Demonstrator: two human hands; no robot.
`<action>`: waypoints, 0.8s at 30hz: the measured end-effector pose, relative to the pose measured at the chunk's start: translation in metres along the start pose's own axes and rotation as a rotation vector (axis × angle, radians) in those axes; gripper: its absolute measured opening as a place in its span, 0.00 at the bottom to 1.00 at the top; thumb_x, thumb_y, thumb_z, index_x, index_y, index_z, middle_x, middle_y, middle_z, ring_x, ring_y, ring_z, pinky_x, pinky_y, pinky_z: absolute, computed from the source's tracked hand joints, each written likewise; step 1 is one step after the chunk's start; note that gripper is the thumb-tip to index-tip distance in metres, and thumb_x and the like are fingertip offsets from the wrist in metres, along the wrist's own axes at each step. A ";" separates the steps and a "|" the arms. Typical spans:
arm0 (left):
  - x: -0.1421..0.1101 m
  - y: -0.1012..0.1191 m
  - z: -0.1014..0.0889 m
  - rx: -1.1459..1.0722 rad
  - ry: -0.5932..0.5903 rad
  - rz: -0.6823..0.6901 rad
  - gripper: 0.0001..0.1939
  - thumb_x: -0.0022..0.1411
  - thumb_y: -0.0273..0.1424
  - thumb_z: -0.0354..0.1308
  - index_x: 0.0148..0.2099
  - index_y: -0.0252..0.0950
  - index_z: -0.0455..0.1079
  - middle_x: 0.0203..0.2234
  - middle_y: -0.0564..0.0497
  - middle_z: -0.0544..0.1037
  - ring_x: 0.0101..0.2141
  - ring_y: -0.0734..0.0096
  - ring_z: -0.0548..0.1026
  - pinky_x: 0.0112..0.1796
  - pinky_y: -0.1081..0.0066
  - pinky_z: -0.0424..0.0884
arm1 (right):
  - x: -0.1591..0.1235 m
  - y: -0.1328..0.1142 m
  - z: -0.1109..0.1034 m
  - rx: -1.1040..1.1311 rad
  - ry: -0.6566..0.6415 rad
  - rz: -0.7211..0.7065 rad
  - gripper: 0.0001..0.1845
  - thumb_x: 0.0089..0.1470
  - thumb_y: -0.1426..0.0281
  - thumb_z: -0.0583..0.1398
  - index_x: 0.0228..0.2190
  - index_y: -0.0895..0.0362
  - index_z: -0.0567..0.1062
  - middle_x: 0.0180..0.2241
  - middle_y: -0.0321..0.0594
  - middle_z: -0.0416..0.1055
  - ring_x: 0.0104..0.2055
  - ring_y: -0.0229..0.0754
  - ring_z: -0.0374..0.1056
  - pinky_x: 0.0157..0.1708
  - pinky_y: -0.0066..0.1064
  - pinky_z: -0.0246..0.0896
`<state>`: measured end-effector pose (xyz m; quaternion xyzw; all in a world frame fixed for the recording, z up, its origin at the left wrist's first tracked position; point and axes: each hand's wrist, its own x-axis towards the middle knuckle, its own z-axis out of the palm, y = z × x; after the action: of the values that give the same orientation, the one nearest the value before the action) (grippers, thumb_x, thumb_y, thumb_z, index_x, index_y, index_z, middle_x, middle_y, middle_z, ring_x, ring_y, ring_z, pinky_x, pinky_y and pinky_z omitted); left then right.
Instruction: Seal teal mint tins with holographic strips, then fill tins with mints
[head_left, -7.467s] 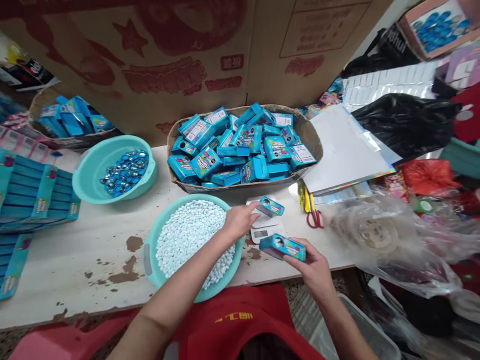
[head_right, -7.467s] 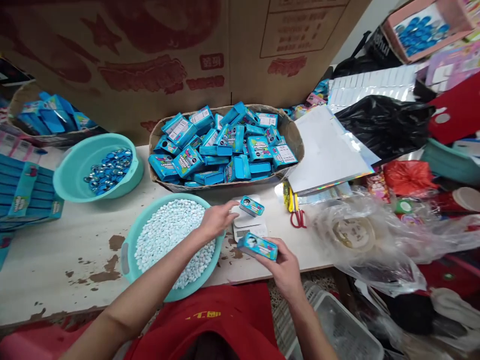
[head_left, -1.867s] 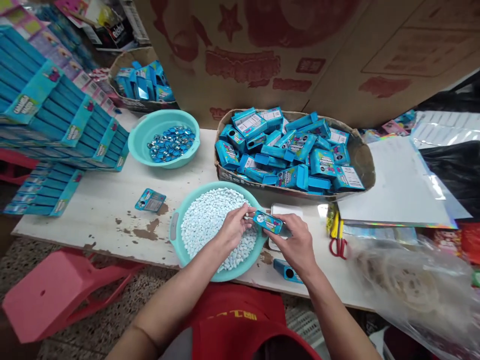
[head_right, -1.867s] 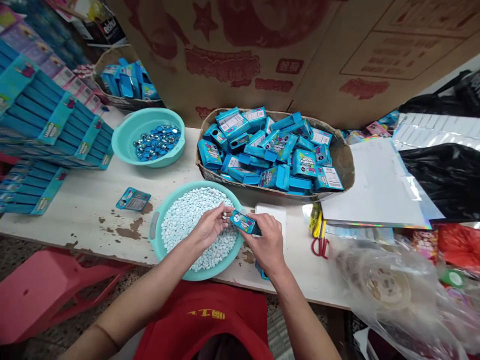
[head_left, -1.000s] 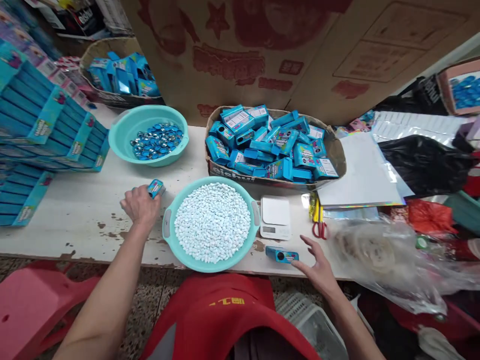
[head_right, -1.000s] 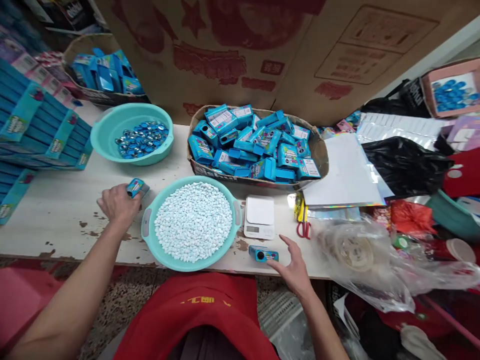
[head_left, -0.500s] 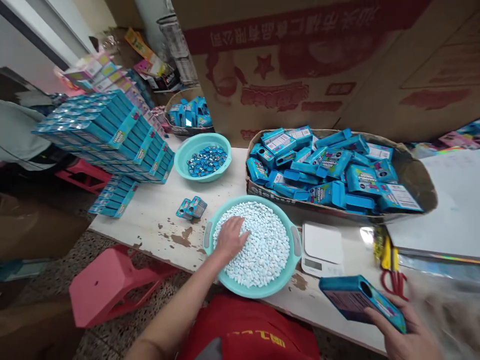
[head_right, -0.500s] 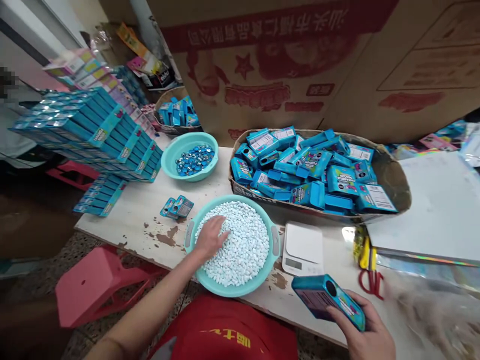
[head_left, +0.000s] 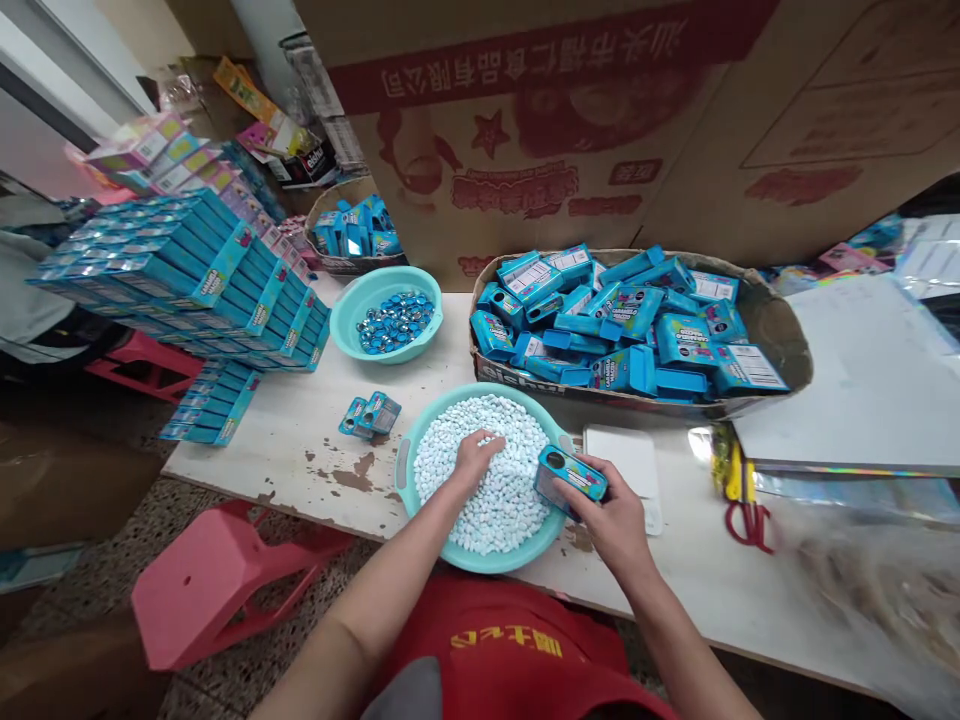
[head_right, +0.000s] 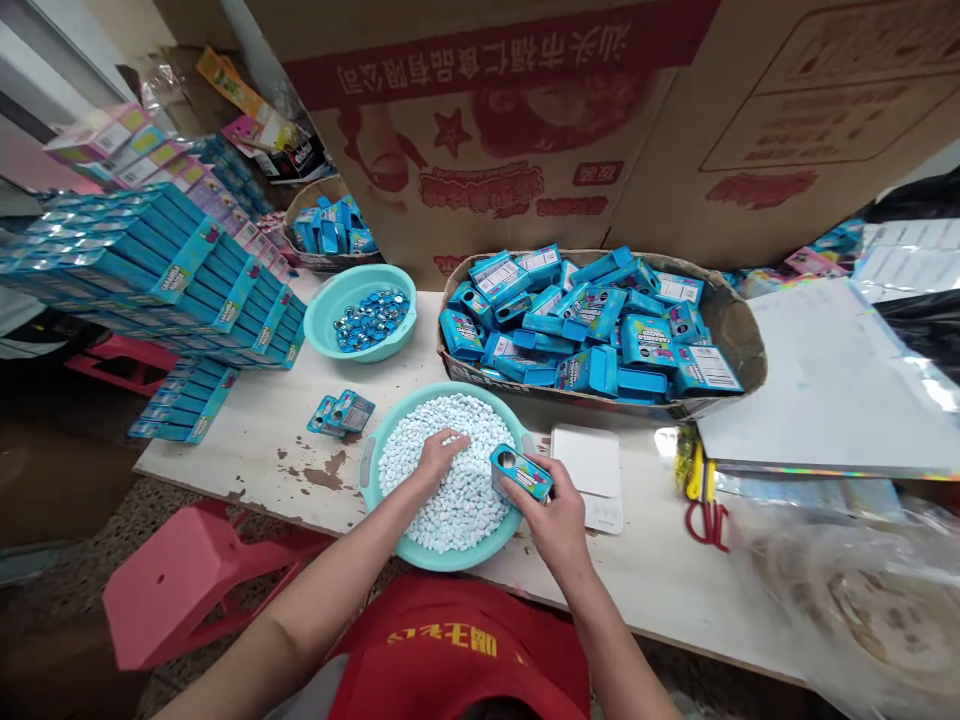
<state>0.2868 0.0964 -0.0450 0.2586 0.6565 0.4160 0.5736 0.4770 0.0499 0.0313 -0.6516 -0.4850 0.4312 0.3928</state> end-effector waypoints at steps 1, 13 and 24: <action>-0.002 0.004 -0.001 -0.055 -0.025 -0.020 0.13 0.41 0.39 0.66 0.24 0.37 0.68 0.21 0.53 0.70 0.30 0.65 0.71 0.33 0.69 0.67 | 0.001 0.000 0.001 -0.047 -0.014 -0.053 0.24 0.41 0.53 0.65 0.37 0.56 0.73 0.32 0.40 0.74 0.32 0.44 0.69 0.31 0.34 0.66; -0.064 0.068 0.011 -0.507 -0.196 0.229 0.10 0.49 0.34 0.61 0.29 0.36 0.63 0.22 0.54 0.73 0.25 0.72 0.73 0.31 0.72 0.67 | -0.010 -0.010 0.044 -0.439 -0.130 -0.417 0.13 0.49 0.64 0.61 0.38 0.53 0.72 0.37 0.42 0.73 0.41 0.50 0.69 0.39 0.38 0.64; -0.055 0.077 0.011 -0.407 -0.014 0.294 0.10 0.49 0.34 0.61 0.29 0.35 0.65 0.19 0.56 0.70 0.21 0.75 0.70 0.28 0.73 0.66 | 0.002 -0.025 0.059 -0.345 -0.207 -0.417 0.14 0.44 0.64 0.62 0.36 0.54 0.73 0.36 0.42 0.74 0.41 0.50 0.70 0.40 0.40 0.64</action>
<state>0.2986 0.0946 0.0496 0.2333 0.5104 0.6170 0.5517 0.4148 0.0629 0.0353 -0.5477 -0.7121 0.3165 0.3045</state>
